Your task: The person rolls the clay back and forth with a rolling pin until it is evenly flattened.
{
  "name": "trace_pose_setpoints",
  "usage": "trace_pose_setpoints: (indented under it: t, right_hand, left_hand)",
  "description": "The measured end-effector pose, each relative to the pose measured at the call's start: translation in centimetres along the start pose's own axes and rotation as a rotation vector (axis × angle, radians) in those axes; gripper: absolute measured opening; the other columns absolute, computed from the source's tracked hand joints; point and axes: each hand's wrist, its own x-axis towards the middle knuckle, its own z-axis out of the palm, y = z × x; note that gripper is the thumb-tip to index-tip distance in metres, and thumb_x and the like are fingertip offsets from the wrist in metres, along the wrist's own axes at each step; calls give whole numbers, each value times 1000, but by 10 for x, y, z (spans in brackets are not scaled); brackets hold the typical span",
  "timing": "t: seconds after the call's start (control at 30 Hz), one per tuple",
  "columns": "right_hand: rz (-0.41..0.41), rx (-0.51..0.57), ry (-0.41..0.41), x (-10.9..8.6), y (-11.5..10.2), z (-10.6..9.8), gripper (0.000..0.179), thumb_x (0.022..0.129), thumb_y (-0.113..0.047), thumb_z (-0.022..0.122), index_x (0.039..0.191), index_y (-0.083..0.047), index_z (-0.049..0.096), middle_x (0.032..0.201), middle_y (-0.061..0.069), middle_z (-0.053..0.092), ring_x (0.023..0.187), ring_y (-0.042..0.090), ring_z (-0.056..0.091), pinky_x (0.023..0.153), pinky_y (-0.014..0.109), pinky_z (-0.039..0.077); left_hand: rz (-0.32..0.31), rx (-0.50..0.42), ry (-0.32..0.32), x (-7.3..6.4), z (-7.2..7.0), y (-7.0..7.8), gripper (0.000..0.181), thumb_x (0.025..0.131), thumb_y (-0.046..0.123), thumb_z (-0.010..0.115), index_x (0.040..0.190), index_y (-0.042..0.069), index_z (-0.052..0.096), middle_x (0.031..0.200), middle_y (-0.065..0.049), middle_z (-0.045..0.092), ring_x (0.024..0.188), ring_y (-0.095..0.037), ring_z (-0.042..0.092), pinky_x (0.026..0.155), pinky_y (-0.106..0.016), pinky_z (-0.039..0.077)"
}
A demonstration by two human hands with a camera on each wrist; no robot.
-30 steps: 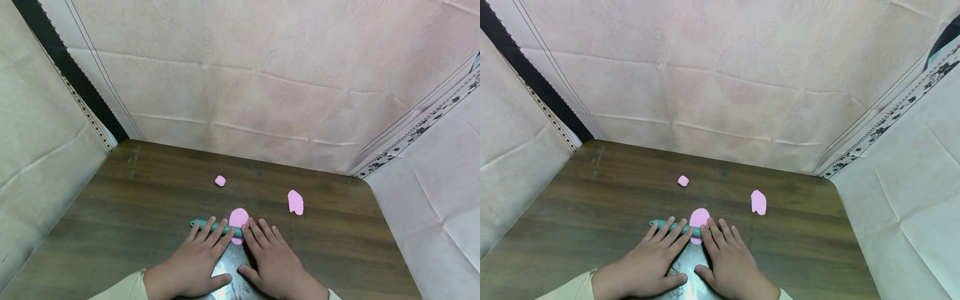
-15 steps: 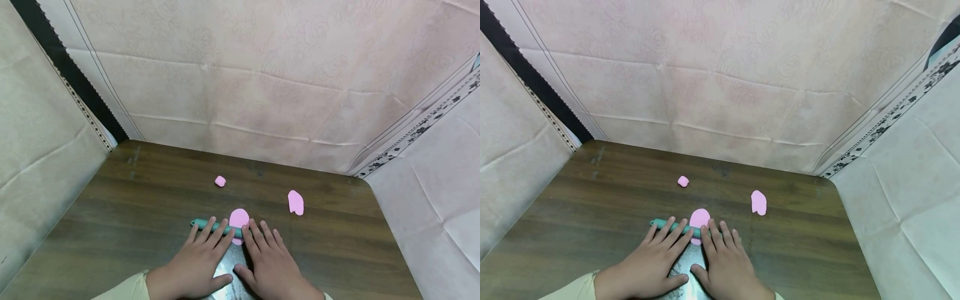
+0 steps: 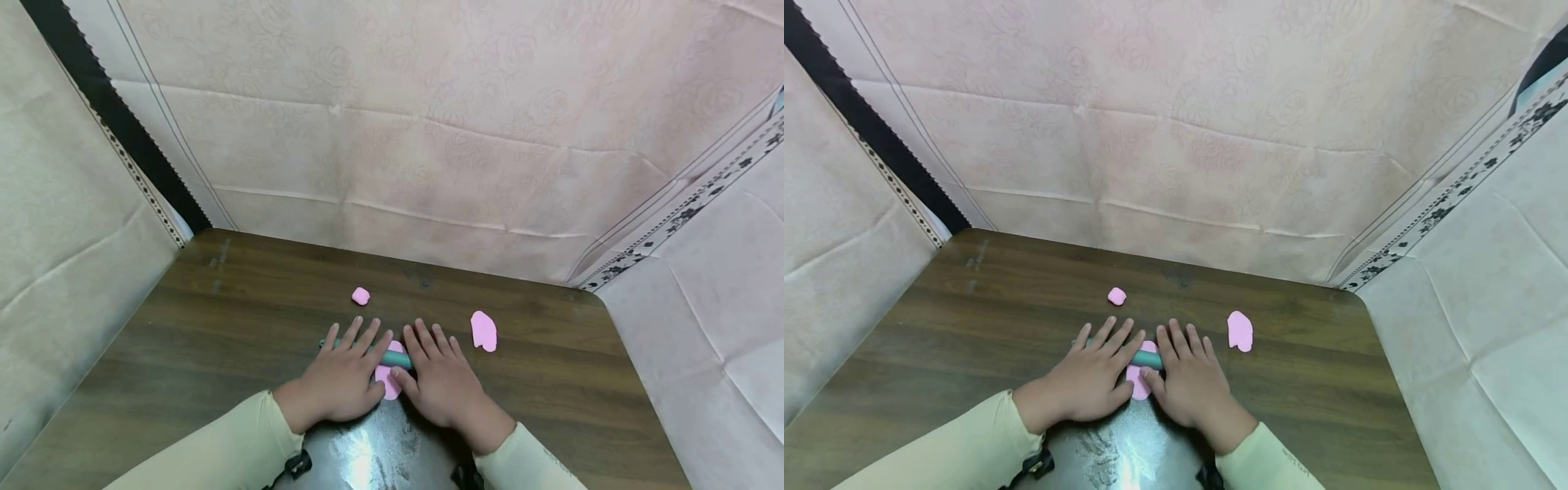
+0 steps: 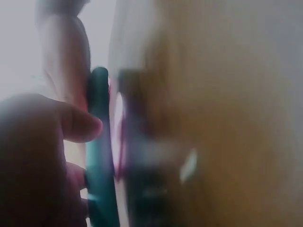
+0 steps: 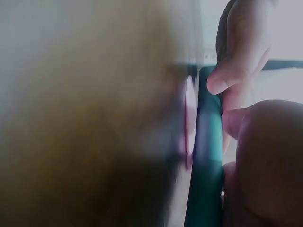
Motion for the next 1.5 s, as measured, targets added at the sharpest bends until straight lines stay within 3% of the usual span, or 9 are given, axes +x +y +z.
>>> trace_pose_setpoints:
  t: [0.37,0.57,0.7,0.93,1.17,1.5]
  right_hand:
    - [-1,36,-44,48,29,-5,82,117,-72,27,182,-23,18,191,7,9,177,43,7,140,68,17]
    - [-29,78,-81,60,38,-11,79,119,-68,29,182,-22,18,191,9,7,177,44,4,139,70,16]
    - [-45,89,-86,57,38,-12,77,119,-66,29,182,-23,19,191,10,8,177,45,5,139,70,18]
    - [-114,6,-55,26,26,-7,80,118,-68,31,182,-21,20,191,9,13,177,42,11,139,66,22]
    - [-165,-19,-18,-17,5,-2,83,117,-66,41,182,-17,22,190,9,18,176,41,17,138,66,25]
    - [-208,-35,1,-67,-13,7,84,116,-68,42,182,-20,23,191,5,17,175,41,21,135,69,30]
  left_hand:
    - [0,10,8,40,-11,-19,76,115,53,48,181,22,28,191,-12,13,177,-42,2,139,-74,6]
    - [-16,42,10,48,-13,-25,77,114,56,47,181,23,28,191,-12,12,177,-42,2,139,-73,6]
    - [-14,37,-5,47,-12,-25,77,115,56,48,181,23,28,191,-12,13,177,-42,2,139,-73,7]
    - [12,52,-33,21,-7,-18,80,114,60,50,181,25,26,190,-10,15,178,-40,4,139,-73,9]
    - [51,24,-43,-22,-4,-5,89,111,62,58,182,23,21,190,-11,18,176,-43,11,138,-72,14]
    - [100,47,-16,-75,6,15,96,104,67,67,180,21,30,189,-13,21,174,-48,17,133,-75,27]
